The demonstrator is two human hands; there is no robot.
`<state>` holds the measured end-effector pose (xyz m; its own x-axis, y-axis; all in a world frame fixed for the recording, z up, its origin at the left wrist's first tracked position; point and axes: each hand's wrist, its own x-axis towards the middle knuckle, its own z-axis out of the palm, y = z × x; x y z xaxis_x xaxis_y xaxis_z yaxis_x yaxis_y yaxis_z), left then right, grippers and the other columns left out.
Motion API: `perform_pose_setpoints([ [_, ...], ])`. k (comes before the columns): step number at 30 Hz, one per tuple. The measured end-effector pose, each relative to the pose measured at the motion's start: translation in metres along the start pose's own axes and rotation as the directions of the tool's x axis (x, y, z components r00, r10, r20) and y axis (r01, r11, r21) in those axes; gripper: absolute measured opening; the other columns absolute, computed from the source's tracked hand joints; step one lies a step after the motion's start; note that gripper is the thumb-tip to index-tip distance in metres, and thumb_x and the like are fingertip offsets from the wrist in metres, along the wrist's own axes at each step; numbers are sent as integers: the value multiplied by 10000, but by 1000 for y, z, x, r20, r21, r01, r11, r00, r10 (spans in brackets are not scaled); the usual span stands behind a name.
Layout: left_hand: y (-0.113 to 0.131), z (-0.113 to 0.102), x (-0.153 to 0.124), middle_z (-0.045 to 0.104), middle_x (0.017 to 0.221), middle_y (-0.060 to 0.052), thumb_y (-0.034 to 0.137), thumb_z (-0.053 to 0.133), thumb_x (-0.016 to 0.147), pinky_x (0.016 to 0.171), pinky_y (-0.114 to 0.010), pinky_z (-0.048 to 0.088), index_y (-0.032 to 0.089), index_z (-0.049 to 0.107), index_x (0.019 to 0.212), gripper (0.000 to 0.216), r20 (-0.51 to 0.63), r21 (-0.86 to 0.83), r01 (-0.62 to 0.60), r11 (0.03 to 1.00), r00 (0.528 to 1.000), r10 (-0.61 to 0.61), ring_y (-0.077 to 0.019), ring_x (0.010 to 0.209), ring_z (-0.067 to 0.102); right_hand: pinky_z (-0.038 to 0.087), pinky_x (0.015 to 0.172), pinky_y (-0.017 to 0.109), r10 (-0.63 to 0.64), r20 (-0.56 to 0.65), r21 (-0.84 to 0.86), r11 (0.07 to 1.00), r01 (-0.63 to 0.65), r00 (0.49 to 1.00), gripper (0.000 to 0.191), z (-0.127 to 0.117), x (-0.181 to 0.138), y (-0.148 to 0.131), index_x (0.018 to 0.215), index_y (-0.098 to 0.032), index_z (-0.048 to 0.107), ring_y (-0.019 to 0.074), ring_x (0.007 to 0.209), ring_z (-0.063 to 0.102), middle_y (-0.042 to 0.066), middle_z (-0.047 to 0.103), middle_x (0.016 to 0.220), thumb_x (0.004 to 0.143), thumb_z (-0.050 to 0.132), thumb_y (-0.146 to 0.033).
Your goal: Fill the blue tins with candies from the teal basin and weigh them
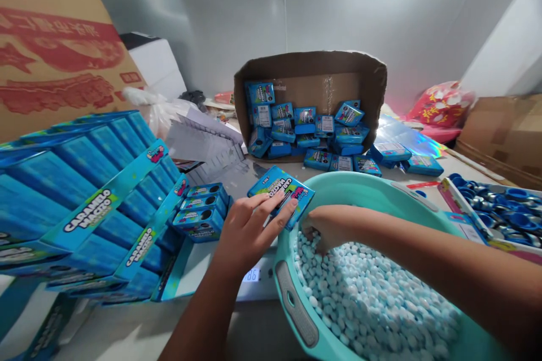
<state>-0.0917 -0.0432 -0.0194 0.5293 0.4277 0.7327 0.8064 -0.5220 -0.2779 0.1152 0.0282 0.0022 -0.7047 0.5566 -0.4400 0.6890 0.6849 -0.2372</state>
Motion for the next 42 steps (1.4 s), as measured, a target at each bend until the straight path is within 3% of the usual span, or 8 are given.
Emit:
perform_pose_setpoints([
  [3, -3, -2, 1, 691, 1249, -35, 139, 621, 898, 944, -368, 443, 354, 568, 1349, 503, -23, 33, -21, 999, 1000, 21, -229, 1122, 605, 332, 500, 251, 26, 39, -57, 998, -23, 999, 286, -4, -5, -4, 931, -227, 749, 164, 612, 554, 6, 689, 795, 652, 794, -272],
  [7, -1, -7, 4, 725, 1183, -18, 169, 659, 889, 928, -349, 435, 339, 641, 1253, 402, -51, 118, -72, 990, 996, 78, -211, 1052, 622, 327, 514, 269, 16, 65, -81, 997, -10, 998, 309, -7, -8, -7, 1003, -210, 745, 196, 689, 593, 22, 709, 862, 698, 761, -250],
  [15, 4, -6, 5, 749, 1122, -5, 161, 709, 860, 899, -325, 437, 255, 657, 1222, 377, -90, 146, -135, 980, 985, 149, -183, 1043, 614, 351, 546, 269, 39, 172, -80, 996, -25, 984, 460, -12, -4, -8, 1116, -200, 716, 222, 790, 630, 41, 725, 980, 684, 788, -337],
  [19, 5, -6, 5, 752, 1101, -11, 180, 729, 849, 900, -329, 432, 264, 656, 1228, 396, -122, 146, -110, 983, 984, 129, -185, 1034, 611, 356, 552, 273, 34, 190, -80, 997, -19, 981, 461, -9, -1, -4, 1110, -202, 716, 225, 803, 633, 37, 727, 982, 687, 785, -372],
  [24, 4, -4, 3, 729, 1163, -38, 178, 708, 861, 935, -360, 432, 261, 639, 1260, 413, -56, 137, -86, 987, 994, 95, -209, 1074, 602, 351, 545, 275, 34, 177, -88, 996, -19, 984, 452, -7, 0, -2, 1099, -220, 717, 222, 790, 634, 29, 726, 987, 686, 782, -393],
  [29, 2, -2, 1, 733, 1140, -53, 188, 700, 871, 930, -364, 453, 237, 618, 1281, 421, -100, 99, -86, 991, 990, 96, -211, 1083, 601, 358, 551, 272, 40, 175, -103, 994, -22, 984, 425, -11, -4, -8, 1109, -206, 709, 223, 813, 641, 37, 726, 1007, 706, 767, -329],
  [35, 0, -2, 5, 710, 1212, -64, 138, 653, 899, 910, -395, 454, 183, 604, 1294, 401, 4, 99, -125, 987, 992, 125, -238, 1096, 588, 373, 563, 263, 39, 163, -98, 995, -24, 986, 373, -11, -5, -7, 1092, -210, 711, 208, 802, 643, 22, 726, 986, 723, 729, -262],
  [42, 2, -2, 7, 702, 1232, -58, 135, 657, 896, 897, -415, 450, 182, 608, 1294, 404, 15, 73, -84, 994, 996, 83, -261, 1093, 574, 393, 595, 269, 21, 158, -93, 996, -6, 987, 454, -10, -4, -6, 1135, -200, 713, 231, 844, 653, 45, 731, 1045, 688, 763, -262],
])
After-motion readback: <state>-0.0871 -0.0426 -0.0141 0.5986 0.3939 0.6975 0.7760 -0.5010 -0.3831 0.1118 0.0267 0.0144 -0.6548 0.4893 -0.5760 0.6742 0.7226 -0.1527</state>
